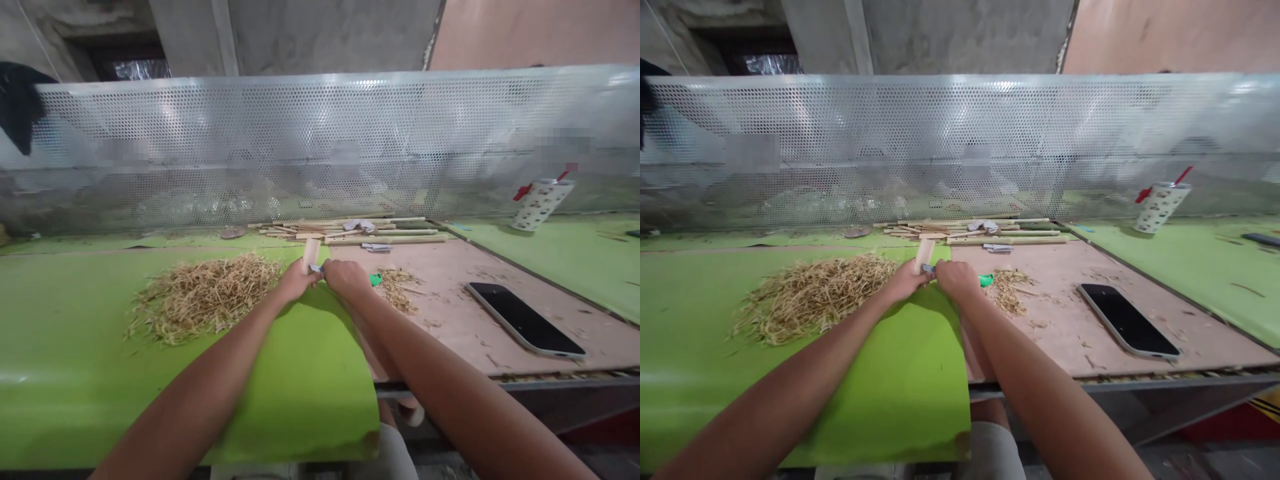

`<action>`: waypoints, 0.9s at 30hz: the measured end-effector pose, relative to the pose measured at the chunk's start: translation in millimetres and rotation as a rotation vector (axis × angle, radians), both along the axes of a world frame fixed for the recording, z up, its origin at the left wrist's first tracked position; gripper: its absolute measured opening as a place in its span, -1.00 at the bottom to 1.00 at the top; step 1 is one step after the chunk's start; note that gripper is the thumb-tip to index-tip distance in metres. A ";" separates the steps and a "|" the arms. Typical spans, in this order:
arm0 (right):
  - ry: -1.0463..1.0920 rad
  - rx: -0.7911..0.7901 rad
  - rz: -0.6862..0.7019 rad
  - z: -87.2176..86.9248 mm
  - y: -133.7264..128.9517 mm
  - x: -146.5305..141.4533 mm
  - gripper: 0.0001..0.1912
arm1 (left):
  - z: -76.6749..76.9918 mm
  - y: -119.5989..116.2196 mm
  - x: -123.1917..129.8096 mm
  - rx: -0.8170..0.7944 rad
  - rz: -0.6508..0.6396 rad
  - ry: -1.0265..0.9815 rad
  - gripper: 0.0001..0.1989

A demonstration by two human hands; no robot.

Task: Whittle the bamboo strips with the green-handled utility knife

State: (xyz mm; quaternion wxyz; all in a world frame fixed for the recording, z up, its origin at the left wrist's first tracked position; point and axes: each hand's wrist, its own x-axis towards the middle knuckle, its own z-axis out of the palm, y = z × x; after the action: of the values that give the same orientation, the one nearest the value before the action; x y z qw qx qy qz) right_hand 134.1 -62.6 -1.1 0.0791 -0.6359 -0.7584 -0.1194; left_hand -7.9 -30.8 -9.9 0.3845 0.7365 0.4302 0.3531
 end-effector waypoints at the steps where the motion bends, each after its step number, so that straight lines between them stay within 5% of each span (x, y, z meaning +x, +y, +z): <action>1: 0.004 0.007 -0.006 -0.5 -0.1 -0.8 -0.70 | -0.6 0.4 0.5 -0.012 0.004 -0.004 -0.82; 13: 0.070 0.063 -0.148 -0.4 0.7 -8.4 -0.71 | -1.4 -3.4 11.2 -0.088 0.062 -0.084 -0.88; 19: 0.033 -0.010 -0.011 0.4 3.5 2.5 -0.70 | -1.3 2.6 5.2 -0.090 -0.008 -0.144 -0.74; 27: 0.099 -0.069 0.109 -5.0 1.6 13.0 -0.60 | 1.4 4.2 -2.3 -0.002 -0.075 0.033 -0.58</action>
State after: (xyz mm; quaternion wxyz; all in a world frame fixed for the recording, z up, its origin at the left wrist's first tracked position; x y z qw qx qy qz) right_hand 147.1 -61.0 -6.1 0.1010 -0.6013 -0.7906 -0.0573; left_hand -10.1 -26.6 -8.4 0.3911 0.7574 0.4088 0.3260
